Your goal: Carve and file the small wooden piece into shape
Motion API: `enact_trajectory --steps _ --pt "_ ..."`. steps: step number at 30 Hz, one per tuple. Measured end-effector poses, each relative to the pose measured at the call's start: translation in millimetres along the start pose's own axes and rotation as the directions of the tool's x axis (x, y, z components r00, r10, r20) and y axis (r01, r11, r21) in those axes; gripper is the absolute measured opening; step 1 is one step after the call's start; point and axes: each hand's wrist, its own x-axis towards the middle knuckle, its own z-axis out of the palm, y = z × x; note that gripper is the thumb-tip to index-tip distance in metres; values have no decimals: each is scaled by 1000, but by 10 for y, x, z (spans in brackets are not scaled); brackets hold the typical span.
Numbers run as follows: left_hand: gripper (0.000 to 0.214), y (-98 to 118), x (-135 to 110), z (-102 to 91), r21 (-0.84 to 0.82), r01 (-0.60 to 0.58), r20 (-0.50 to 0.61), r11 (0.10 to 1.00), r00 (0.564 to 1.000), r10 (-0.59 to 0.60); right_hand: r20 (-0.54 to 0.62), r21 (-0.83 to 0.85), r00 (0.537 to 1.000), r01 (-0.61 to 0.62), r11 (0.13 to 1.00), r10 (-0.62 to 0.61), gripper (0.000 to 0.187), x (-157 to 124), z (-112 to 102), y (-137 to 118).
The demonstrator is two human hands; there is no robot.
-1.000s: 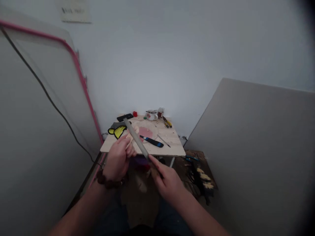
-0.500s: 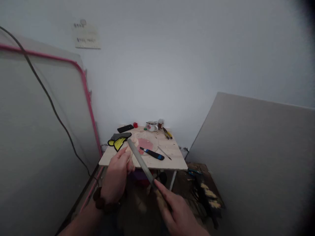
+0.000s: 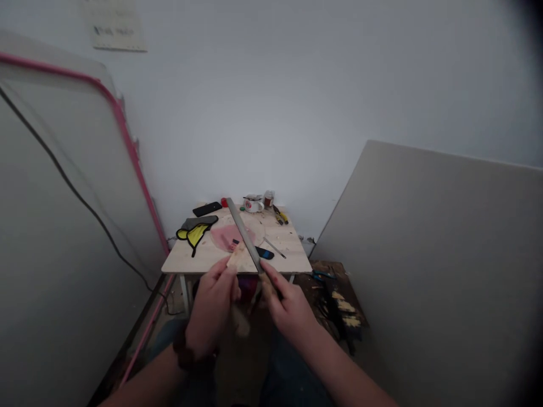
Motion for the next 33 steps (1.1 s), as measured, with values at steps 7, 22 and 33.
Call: enact_trajectory --steps 7,22,33 --pt "27 262 90 -13 -199 -14 -61 980 998 2 12 92 986 -167 982 167 52 -230 48 197" --pt "24 428 86 24 -521 356 339 776 920 -195 -79 60 996 -23 998 27 48 -727 -247 52" --pt "30 244 49 60 -315 129 104 940 989 -101 -25 -55 999 43 998 -44 52 -916 -232 161"
